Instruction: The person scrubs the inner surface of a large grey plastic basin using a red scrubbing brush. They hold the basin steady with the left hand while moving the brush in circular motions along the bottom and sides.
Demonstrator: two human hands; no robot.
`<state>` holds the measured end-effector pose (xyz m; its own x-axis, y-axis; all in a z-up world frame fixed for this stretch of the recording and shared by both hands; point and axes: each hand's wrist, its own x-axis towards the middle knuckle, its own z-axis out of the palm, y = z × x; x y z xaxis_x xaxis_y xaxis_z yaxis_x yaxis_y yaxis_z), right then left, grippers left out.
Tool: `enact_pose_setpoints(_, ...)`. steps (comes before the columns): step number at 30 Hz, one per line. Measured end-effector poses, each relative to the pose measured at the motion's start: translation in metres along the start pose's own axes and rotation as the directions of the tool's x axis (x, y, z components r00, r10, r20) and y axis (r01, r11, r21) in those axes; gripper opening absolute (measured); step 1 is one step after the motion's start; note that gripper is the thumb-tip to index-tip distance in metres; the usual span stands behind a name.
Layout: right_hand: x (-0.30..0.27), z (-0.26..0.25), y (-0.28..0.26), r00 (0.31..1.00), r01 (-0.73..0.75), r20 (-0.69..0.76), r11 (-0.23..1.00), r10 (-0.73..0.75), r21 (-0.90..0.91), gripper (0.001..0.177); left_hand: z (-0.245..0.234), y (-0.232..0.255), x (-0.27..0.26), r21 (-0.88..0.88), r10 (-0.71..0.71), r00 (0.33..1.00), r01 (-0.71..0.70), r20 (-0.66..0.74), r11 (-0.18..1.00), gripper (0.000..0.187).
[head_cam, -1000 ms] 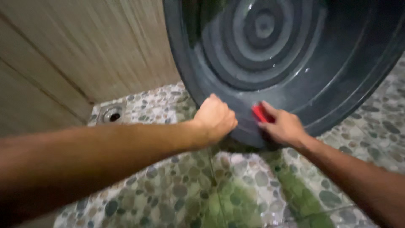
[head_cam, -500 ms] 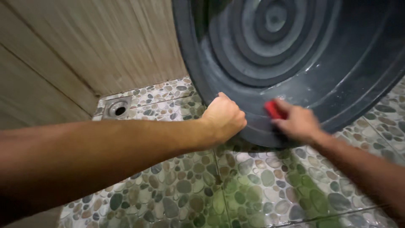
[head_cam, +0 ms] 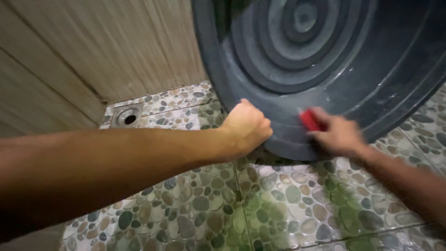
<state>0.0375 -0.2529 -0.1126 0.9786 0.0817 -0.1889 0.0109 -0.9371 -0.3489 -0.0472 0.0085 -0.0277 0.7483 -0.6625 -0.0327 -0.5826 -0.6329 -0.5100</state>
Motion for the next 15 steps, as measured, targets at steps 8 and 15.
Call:
enact_pose_setpoints(8,0.01,-0.035,0.049,0.983,-0.182,-0.024,0.966,0.181,-0.183,0.076,0.002,0.0,-0.005,-0.003,0.011,1.0,-0.011,-0.028,1.0,0.013)
enact_pose_setpoints(15,-0.005,-0.029,0.025,0.996,-0.031,0.082,0.993,0.041,-0.117,0.079,-0.019,-0.007,-0.001,0.006,0.014,0.999,-0.015,0.045,1.0,0.009)
